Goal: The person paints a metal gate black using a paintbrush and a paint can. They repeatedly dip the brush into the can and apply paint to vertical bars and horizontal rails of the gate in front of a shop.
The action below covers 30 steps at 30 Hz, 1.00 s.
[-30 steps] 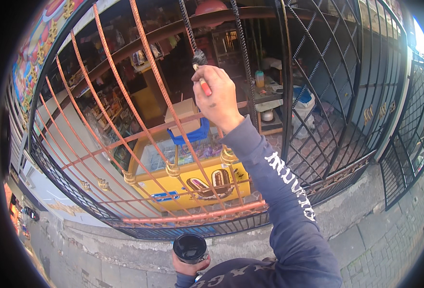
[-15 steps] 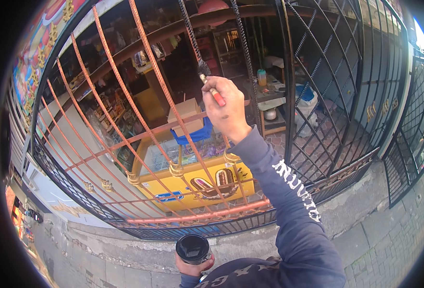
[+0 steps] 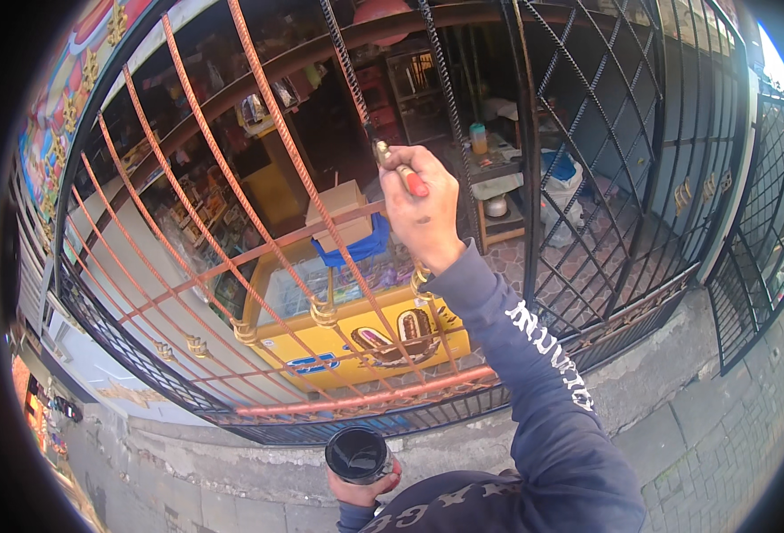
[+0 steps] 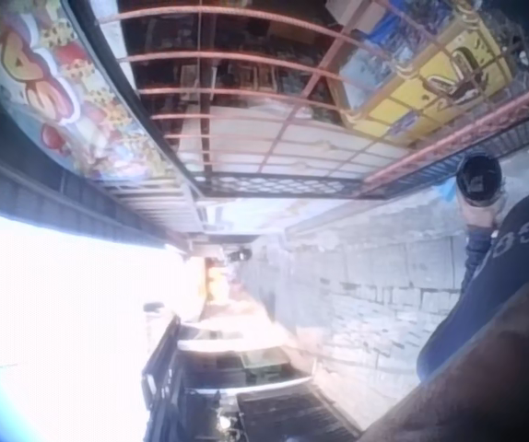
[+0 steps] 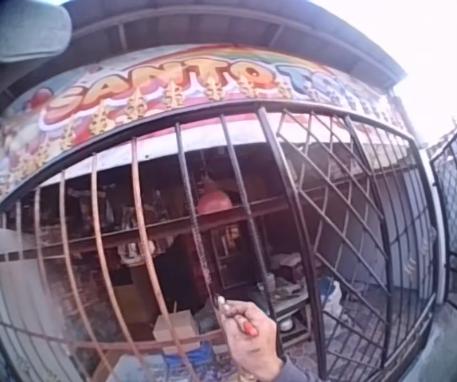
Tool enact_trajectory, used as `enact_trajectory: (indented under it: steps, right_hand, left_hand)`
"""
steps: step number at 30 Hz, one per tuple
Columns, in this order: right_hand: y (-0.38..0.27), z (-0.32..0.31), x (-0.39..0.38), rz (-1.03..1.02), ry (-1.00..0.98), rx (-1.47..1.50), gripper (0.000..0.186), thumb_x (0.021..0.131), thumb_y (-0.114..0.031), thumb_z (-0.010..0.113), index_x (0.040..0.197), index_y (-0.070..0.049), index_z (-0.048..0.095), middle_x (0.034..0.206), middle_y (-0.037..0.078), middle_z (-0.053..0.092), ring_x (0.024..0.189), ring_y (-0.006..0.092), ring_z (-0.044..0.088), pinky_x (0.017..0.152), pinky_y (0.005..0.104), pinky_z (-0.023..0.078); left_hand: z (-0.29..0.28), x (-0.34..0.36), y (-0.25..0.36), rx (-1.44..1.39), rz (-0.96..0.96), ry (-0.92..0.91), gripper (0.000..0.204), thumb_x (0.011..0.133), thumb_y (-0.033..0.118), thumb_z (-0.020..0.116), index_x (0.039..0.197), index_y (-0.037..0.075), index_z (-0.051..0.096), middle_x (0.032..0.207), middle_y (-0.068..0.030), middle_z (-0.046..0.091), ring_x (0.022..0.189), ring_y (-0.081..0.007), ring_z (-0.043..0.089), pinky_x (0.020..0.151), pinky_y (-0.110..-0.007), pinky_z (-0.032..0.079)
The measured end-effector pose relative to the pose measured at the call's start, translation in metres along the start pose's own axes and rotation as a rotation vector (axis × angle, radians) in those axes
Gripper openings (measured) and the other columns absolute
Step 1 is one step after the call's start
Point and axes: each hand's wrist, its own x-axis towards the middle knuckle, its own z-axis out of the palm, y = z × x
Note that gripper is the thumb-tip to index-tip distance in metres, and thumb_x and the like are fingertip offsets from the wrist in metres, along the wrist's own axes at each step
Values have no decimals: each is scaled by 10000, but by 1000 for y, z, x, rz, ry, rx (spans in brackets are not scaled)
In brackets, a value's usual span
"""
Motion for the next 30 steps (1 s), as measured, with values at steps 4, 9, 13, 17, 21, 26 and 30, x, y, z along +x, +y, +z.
enact_trajectory:
  steps: [4,9,13,17,21,26,30]
  right_hand:
    - [0,0,-4,-50,-115,-73,89,887,10,662,975,-2,662,1008,138,746,856,216,727,797,325,575]
    - [-3,-1,7,91,119,148,69,902,-7,658,966,15,668,1000,125,764,856,116,696,772,288,559]
    - [-6,-2,20,165,-23,60,93,898,-26,679,981,15,681,928,102,753,829,92,686,758,266,557]
    - [-7,-1,24,175,62,121,83,898,-41,691,964,8,682,912,79,751,826,79,687,759,268,555]
    - [-7,-3,19,156,61,242,71,913,-34,682,964,15,681,909,66,746,822,96,693,751,269,556]
    - [-6,-5,-3,144,-67,-18,57,912,-26,698,952,6,675,956,73,753,859,81,669,772,268,552]
    - [-1,-10,-11,191,24,97,70,915,-15,688,974,10,662,1064,126,746,891,116,688,795,283,572]
  left_hand:
    - [1,2,1,12,14,6,1030,469,98,1024,1348,5,496,1221,-124,686,1098,-233,691,969,-398,567]
    - [0,5,1,25,20,-9,1026,478,85,1025,1350,-1,491,1216,-133,689,1093,-237,696,963,-398,571]
    - [-1,4,-3,19,37,-33,1008,485,57,1018,1343,-5,493,1198,-138,692,1085,-241,696,957,-402,574]
    - [-4,-2,-7,-16,26,-33,998,491,29,1007,1343,-5,488,1190,-141,690,1080,-241,694,946,-407,578]
    - [-10,-6,-8,-24,3,-31,992,495,8,996,1344,-4,482,1188,-142,687,1076,-241,694,937,-410,581]
    - [-18,-9,-13,-11,-120,-24,1112,474,217,1061,1386,-5,465,1291,-140,617,1181,-256,629,1018,-403,535]
    - [-20,-8,-16,17,-59,-32,1111,474,230,1062,1385,-4,469,1285,-141,621,1174,-259,634,1024,-404,531]
